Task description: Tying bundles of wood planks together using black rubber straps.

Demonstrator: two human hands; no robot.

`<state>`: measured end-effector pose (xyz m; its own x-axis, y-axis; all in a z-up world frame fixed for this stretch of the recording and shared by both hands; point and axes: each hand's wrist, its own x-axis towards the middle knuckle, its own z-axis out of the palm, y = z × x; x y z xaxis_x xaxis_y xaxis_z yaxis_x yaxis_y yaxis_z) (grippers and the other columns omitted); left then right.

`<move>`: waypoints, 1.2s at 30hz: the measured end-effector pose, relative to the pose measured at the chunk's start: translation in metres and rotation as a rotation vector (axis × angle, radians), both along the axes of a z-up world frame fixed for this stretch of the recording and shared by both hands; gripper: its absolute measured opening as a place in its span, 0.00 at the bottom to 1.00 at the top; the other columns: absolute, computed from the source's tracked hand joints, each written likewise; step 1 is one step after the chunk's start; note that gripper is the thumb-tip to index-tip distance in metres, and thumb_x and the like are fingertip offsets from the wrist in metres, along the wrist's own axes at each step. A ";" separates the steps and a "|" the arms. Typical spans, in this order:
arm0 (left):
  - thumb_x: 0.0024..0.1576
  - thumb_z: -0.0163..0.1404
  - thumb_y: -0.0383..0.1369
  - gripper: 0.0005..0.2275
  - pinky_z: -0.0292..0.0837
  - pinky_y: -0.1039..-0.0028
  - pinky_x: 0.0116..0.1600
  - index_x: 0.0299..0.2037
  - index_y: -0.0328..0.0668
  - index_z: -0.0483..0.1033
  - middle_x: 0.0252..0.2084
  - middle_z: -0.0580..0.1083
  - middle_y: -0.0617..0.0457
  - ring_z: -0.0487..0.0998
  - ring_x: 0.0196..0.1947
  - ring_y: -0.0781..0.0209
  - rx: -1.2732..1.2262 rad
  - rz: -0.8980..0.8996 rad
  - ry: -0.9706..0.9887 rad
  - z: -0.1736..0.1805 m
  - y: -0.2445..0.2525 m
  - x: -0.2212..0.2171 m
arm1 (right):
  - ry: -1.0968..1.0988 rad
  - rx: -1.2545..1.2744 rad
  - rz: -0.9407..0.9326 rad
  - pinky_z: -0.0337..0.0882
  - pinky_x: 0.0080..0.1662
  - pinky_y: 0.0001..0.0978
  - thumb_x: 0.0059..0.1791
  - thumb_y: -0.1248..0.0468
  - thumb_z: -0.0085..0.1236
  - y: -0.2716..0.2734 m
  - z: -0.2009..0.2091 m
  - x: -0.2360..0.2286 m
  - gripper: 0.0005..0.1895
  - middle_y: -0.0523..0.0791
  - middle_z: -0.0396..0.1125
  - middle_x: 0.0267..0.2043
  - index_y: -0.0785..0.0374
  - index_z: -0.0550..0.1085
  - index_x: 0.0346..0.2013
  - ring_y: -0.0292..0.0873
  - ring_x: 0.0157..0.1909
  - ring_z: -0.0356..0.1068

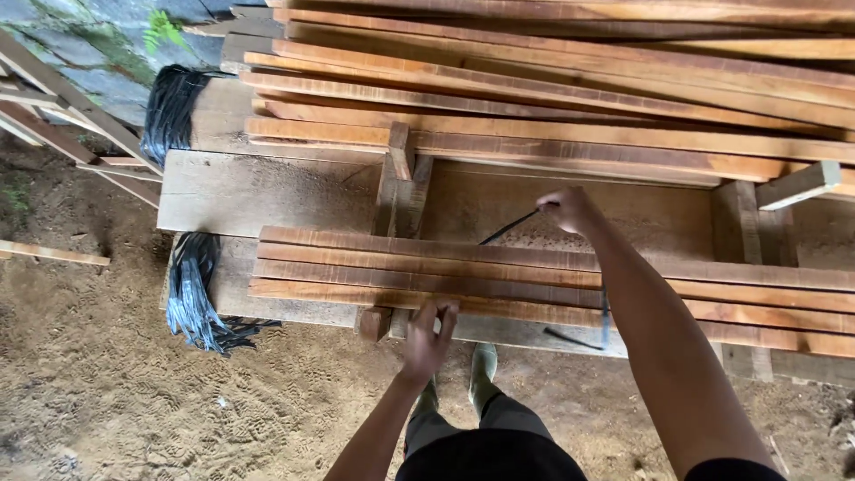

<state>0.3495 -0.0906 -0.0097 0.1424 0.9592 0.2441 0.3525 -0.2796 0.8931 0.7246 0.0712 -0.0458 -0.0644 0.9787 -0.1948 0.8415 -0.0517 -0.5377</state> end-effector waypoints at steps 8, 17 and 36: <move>0.61 0.55 0.28 0.02 0.81 0.66 0.31 0.41 0.40 0.79 0.32 0.79 0.47 0.84 0.30 0.49 0.056 -0.167 0.122 -0.065 -0.024 -0.005 | -0.085 -0.268 0.149 0.75 0.58 0.47 0.51 0.64 0.58 0.012 0.000 -0.040 0.12 0.51 0.79 0.45 0.55 0.84 0.47 0.57 0.49 0.78; 0.66 0.47 0.36 0.22 0.68 0.49 0.62 0.68 0.35 0.63 0.68 0.63 0.31 0.66 0.66 0.29 -0.104 -0.208 0.575 -0.141 -0.025 0.015 | -0.118 -0.449 0.286 0.74 0.56 0.47 0.51 0.70 0.54 0.019 -0.006 -0.075 0.14 0.55 0.77 0.48 0.62 0.82 0.49 0.58 0.50 0.77; 0.72 0.36 0.46 0.18 0.75 0.54 0.51 0.48 0.46 0.77 0.38 0.75 0.45 0.80 0.46 0.43 -0.531 -0.312 0.198 -0.081 -0.018 0.008 | -0.216 -0.138 0.075 0.75 0.53 0.54 0.47 0.50 0.64 -0.008 0.025 -0.060 0.16 0.51 0.79 0.40 0.57 0.84 0.42 0.60 0.48 0.78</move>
<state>0.3578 -0.1087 -0.0907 0.4276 0.8485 -0.3119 0.4987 0.0663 0.8642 0.6644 0.0630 -0.0209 -0.0782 0.9361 -0.3430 0.9402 -0.0451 -0.3375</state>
